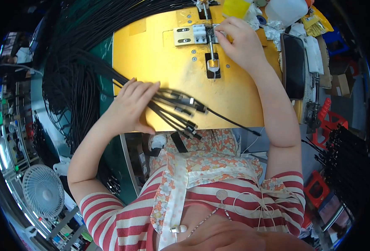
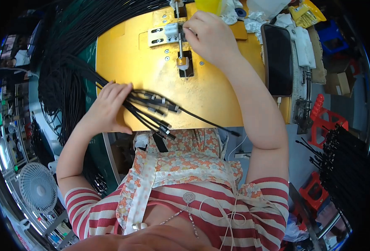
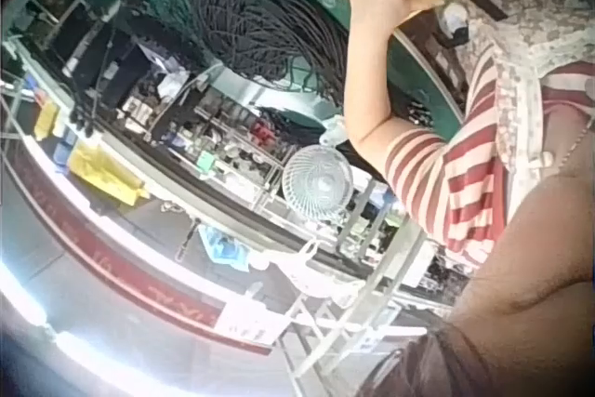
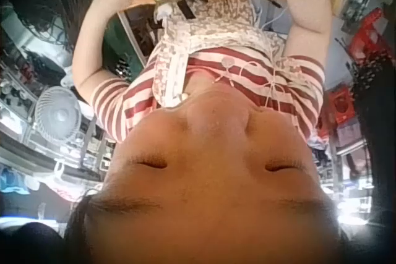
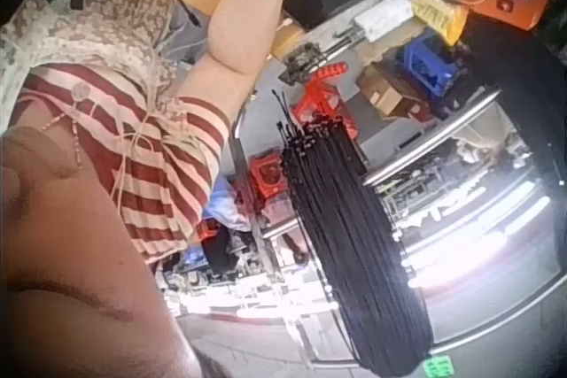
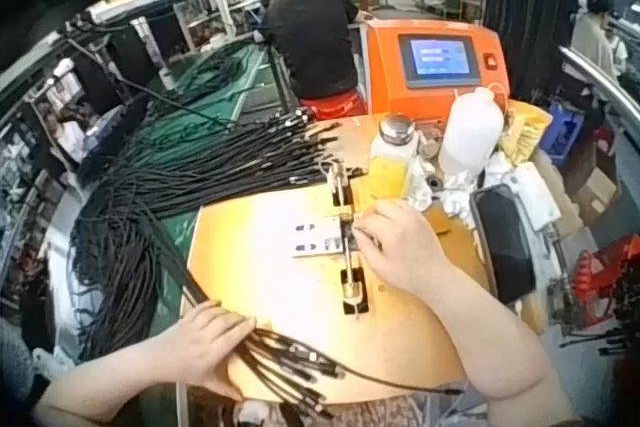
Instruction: Manually assembling and organizing black cables using a dedicated workbench jig.
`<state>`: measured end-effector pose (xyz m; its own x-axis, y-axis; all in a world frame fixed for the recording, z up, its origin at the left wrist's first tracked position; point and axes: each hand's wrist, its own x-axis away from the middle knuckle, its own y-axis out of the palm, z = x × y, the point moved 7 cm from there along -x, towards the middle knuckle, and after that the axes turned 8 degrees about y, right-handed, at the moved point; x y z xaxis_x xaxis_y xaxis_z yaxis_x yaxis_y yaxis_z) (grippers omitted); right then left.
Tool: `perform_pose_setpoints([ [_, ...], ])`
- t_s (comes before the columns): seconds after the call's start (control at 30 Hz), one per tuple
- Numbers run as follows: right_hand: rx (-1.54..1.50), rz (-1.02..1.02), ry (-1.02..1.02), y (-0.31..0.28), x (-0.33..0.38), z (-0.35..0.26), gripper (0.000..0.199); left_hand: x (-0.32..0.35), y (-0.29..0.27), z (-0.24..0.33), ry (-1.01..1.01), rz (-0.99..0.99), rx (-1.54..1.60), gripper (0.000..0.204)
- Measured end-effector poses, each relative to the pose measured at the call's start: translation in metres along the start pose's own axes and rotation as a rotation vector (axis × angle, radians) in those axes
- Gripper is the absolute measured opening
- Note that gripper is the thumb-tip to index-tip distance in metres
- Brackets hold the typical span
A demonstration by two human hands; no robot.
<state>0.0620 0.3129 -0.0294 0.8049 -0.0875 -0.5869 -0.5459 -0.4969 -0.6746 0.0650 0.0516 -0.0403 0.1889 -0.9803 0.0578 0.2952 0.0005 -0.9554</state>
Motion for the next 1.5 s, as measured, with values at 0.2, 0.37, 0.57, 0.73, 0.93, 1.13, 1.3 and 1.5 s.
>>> perform_pose_setpoints([
  [0.2, -0.068, -0.047, -0.005, 0.005, 0.001, 0.002, 0.009, 0.064, 0.026, 0.031, 0.001, -0.055, -0.366, 0.034],
  [0.37, -0.107, -0.066, 0.026, 0.009, 0.003, 0.012, 0.009, 0.143, -0.049, 0.025, 0.011, 0.018, -0.486, 0.016],
  [0.57, -0.108, -0.099, 0.068, 0.007, 0.002, 0.002, 0.008, 0.245, -0.106, -0.022, 0.013, -0.313, -0.802, 0.021],
  [0.73, -0.094, -0.085, 0.023, 0.002, 0.001, -0.007, 0.005, 0.234, -0.074, -0.058, -0.013, -0.559, -0.548, 0.018],
  [0.93, -0.051, -0.028, -0.063, -0.005, 0.002, -0.02, 0.006, 0.005, -0.065, -0.1, -0.046, 0.076, -0.45, 0.024],
  [1.13, -0.073, 0.0, -0.067, -0.005, -0.002, -0.017, 0.006, -0.136, -0.052, -0.177, -0.276, 0.23, -0.369, 0.031],
  [1.3, -0.076, 0.082, -0.104, -0.02, -0.003, -0.018, 0.009, -0.139, -0.057, -0.181, -0.312, 0.152, -0.327, 0.025],
  [1.5, -0.144, 0.094, -0.081, -0.02, -0.003, -0.021, 0.012, -0.082, -0.137, -0.125, -0.392, 0.923, -0.382, 0.01],
])
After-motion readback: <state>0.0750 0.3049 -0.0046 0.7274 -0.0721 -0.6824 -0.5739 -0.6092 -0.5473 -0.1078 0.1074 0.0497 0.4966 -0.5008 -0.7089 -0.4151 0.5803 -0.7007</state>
